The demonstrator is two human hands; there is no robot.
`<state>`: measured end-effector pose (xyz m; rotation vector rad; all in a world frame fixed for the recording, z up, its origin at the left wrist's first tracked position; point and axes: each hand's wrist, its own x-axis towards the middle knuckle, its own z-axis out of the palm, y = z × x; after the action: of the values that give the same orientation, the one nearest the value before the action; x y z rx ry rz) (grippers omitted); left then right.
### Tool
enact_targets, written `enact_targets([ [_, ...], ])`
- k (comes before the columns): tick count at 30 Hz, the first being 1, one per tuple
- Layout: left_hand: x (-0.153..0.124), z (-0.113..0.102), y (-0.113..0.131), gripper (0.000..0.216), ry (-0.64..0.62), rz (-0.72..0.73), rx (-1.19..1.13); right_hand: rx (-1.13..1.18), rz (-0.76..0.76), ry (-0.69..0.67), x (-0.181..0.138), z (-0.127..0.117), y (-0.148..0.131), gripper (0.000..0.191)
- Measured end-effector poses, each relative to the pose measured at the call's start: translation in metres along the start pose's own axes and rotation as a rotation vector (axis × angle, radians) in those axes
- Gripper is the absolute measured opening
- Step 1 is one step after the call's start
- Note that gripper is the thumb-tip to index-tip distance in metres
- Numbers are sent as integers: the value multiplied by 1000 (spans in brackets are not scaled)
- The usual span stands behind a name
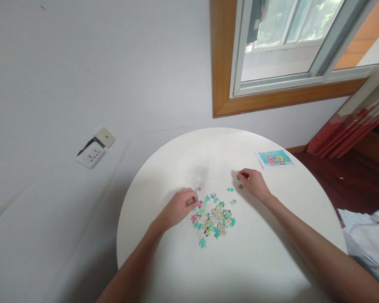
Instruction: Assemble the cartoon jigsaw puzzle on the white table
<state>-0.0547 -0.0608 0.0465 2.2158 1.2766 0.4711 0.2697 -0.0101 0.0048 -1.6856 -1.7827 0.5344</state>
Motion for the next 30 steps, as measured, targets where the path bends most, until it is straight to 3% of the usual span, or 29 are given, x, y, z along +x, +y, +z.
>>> enact_targets([
  [2,1,-9,-16,8,182,-100,67,-22,27,-30,1,-3,5,22],
  [4,0,-17,-32,10,268,-205,123,-36,38,-61,1,-4,8,21],
  [10,-3,-21,-52,10,206,-309,160,-38,22,-52,-2,3,3,24],
  [14,-2,-15,-37,4,195,-273,182,-147,35,-16,-2,10,-4,21],
  [16,0,-6,-21,7,203,-176,154,-194,35,7,-3,10,-7,19],
  [20,0,24,17,17,45,55,74,-137,-99,3,-14,6,-22,18],
  [25,-1,52,38,13,18,91,159,-9,-451,-315,-43,3,-55,11],
  [27,0,53,38,10,19,65,157,-31,-528,-444,-52,4,-66,7],
  [30,2,50,37,4,17,19,147,-98,-560,-518,-58,6,-74,5],
])
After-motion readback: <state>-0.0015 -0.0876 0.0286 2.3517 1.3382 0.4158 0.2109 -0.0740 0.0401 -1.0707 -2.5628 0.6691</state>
